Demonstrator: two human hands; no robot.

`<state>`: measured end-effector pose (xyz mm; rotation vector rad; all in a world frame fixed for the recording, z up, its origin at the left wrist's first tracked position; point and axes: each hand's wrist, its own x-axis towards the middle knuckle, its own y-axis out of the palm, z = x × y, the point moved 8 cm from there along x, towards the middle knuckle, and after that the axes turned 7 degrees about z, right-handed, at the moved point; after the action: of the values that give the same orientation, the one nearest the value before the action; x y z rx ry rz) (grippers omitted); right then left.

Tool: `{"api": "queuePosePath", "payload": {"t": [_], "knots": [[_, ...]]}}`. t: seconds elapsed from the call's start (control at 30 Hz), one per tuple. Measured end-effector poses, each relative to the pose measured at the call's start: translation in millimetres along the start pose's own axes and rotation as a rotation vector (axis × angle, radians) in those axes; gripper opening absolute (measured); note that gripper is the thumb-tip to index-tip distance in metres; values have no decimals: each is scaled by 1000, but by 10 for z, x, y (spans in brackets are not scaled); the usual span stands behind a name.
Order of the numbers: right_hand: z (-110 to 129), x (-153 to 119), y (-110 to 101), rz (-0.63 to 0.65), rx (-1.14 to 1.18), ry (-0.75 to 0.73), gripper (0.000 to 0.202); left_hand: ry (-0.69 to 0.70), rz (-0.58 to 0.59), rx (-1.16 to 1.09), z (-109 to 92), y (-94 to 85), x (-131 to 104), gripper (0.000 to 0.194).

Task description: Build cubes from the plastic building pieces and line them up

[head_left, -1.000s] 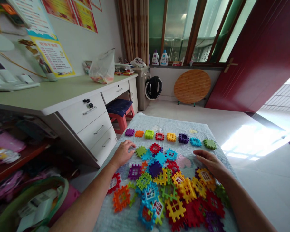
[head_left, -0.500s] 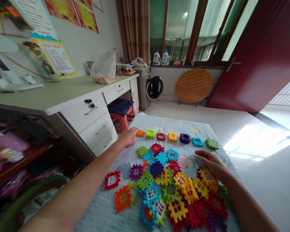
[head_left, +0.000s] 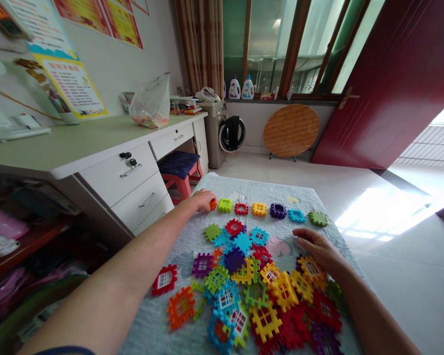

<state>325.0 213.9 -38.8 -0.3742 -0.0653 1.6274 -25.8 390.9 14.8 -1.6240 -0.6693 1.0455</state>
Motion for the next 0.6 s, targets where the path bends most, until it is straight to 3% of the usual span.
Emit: {"api": "queuePosePath", "payload": {"t": [0.27,0.4,0.53,0.6], "knots": [[-11,4,-1,10,-42,-7,42,22,9,11,-27,43,13,43],[23,-7,12,10,-61,-14,42,32,-42,-31,5,0,-18,55],[17,-3,9,5,-30,-3,43,44,-200,-98,57,-191,-293,61],[3,6,5,6,-25,2,43,39,-407,-242,131,-348,-569,52]]}}
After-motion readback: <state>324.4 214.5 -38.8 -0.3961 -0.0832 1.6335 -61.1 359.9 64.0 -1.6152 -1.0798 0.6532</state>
